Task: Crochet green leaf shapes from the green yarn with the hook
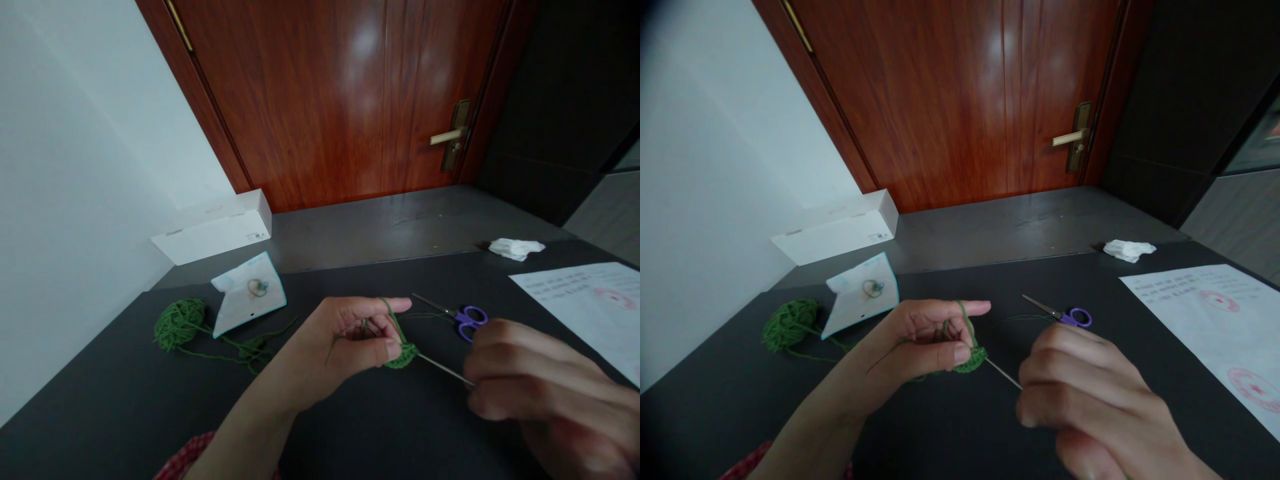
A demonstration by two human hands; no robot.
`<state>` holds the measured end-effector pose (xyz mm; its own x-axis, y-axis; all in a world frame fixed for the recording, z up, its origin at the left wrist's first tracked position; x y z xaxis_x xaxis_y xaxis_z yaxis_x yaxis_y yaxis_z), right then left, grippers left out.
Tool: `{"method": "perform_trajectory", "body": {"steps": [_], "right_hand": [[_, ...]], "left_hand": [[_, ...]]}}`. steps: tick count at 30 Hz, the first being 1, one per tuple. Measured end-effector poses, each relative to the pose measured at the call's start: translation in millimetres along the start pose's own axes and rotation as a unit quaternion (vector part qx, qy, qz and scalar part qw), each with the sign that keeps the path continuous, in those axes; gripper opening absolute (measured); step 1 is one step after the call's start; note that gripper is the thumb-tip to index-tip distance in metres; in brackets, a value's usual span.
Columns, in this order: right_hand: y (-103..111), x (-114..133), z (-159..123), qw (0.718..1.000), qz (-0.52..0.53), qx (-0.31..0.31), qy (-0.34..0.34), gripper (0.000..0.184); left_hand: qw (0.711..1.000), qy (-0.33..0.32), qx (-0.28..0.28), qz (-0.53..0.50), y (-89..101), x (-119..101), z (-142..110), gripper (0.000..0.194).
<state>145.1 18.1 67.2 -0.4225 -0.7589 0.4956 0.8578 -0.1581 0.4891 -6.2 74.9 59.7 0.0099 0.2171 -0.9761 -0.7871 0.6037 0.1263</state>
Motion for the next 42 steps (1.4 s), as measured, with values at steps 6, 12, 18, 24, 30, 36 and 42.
{"method": "perform_trajectory", "body": {"steps": [6, 12, 18, 24, 30, 36, 42], "right_hand": [[-8.9, -28.6, 5.0, 0.921, 0.319, -0.015, -0.223, 0.044], [-47.5, -54.8, -5.2, 0.703, 0.515, -0.005, -0.491, 0.052], [-61.1, -63.5, -12.1, 0.548, 0.613, -0.059, -0.566, 0.033], [-65.5, -66.1, -10.9, 0.540, 0.635, -0.053, -0.549, 0.030], [-66.5, -65.5, -6.7, 0.595, 0.644, -0.047, -0.479, 0.026], [-32.9, -43.5, -2.8, 0.821, 0.444, -0.138, -0.330, 0.039], [-23.0, 9.9, 1.9, 0.991, -0.004, -0.072, -0.113, 0.039]], "left_hand": [[0.990, 0.062, 0.031, -0.120, -1.7, 22.3, -4.1, 0.028], [0.983, 0.054, 0.045, -0.172, -4.4, 27.0, -2.6, 0.040], [0.994, -0.002, -0.053, -0.094, 2.3, 12.5, -0.3, 0.037], [0.994, -0.003, -0.101, -0.032, 0.5, 9.0, 0.9, 0.048], [0.990, 0.021, -0.135, 0.024, 2.7, 14.1, -1.7, 0.014], [0.979, 0.010, -0.195, 0.051, 8.7, 12.8, -1.1, 0.013], [0.976, -0.010, -0.203, 0.076, 0.4, 12.3, -3.5, 0.013]]}}
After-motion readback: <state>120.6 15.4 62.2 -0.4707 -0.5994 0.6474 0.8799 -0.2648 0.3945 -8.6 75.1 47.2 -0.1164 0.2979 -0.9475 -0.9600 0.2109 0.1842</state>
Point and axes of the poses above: each hand's wrist, its own z-axis towards the middle knuckle, its own y-axis out of the back of the hand, x = y × z, the point moved 8 cm from there along z, towards the middle knuckle, and after that the axes turned 13 degrees about -y, right-handed, at the moved point
